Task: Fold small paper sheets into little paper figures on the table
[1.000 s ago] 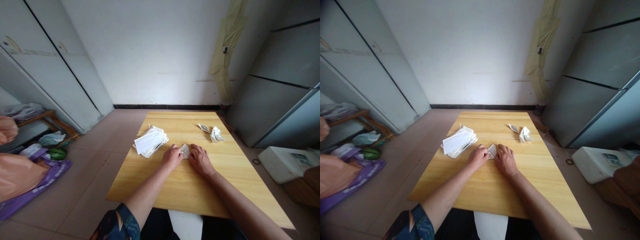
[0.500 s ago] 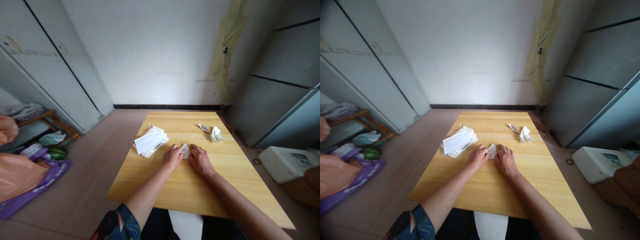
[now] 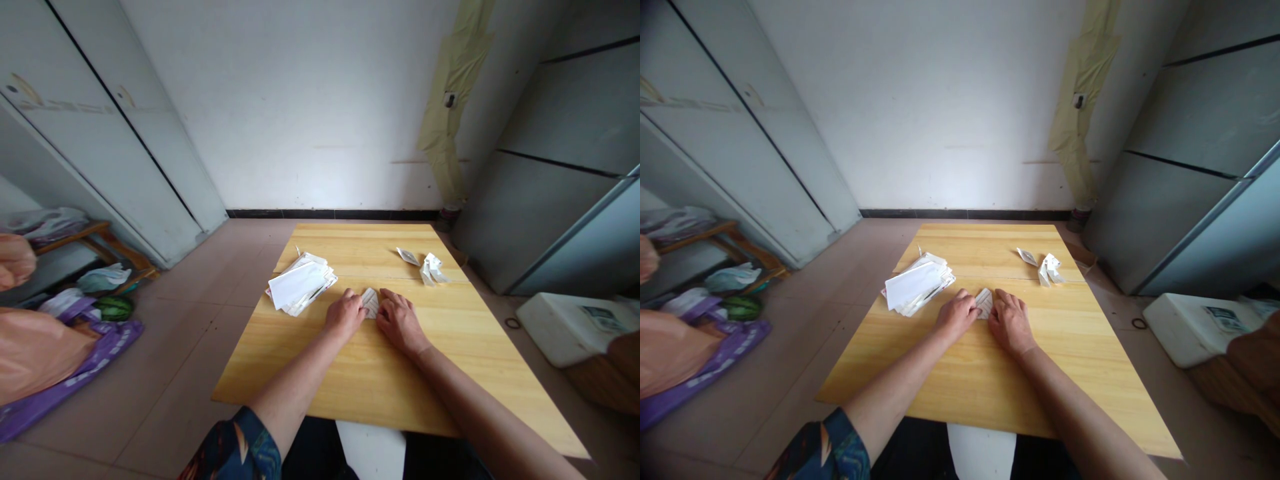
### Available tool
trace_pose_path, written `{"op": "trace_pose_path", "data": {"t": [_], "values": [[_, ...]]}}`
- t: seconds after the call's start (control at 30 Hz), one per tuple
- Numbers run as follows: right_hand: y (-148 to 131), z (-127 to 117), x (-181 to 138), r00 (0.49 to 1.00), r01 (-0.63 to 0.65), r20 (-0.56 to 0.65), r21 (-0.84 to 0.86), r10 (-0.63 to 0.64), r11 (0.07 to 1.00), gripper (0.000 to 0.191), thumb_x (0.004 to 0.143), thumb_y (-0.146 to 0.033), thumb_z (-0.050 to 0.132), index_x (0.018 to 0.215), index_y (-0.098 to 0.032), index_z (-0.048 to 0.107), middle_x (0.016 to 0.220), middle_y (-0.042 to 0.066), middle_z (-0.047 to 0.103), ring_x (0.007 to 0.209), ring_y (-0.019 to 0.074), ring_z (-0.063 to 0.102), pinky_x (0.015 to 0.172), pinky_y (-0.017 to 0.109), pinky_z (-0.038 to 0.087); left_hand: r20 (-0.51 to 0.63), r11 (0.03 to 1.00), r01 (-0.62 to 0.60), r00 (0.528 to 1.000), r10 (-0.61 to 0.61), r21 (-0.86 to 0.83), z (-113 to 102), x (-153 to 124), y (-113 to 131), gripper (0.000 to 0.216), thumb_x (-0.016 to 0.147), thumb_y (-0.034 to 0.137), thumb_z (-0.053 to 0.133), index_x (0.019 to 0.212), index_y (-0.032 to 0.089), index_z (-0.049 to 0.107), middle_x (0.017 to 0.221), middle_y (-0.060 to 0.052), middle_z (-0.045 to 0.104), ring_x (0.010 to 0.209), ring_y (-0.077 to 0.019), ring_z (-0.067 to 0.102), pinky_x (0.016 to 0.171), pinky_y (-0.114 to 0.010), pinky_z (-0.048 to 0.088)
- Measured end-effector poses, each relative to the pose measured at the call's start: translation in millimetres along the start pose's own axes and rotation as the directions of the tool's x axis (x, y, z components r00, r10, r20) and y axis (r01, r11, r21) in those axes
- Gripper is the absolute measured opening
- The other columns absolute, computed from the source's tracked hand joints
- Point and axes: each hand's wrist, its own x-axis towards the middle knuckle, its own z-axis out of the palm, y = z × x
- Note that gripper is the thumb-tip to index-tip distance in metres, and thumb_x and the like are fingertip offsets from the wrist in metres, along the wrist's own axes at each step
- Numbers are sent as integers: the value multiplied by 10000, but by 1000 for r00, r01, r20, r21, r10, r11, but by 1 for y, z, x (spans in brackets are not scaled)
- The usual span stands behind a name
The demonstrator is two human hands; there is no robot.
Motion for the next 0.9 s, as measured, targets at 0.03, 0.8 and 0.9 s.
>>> {"op": "trace_pose_path", "data": {"t": [0.03,0.8,0.9], "values": [[0,0,0,1000,-1,3,4,1,1000,94,761,-146,524,719,-196,592,1245,128,583,1075,268,544,909,438,409,-4,1000,-3,1000,3,2,0,0,0,195,883,367,528,865,204,635,977,-34,571,820,-139,612,670,-227,437],[9,2,-6,984,165,-68,-1,-165,986,198,820,-152,536,886,-221,710,1284,121,552,1054,247,573,910,441,453,-46,1000,-15,999,15,5,3,-2,-1,166,860,359,565,839,204,619,955,-22,583,774,-130,602,650,-218,426],[8,2,-6,983,169,-68,-13,-170,986,204,826,-151,533,878,-217,718,1271,129,564,1061,258,569,910,441,449,-62,1000,-24,998,24,12,5,-2,-3,160,855,355,573,833,203,615,950,-19,584,761,-128,602,630,-221,418]]}}
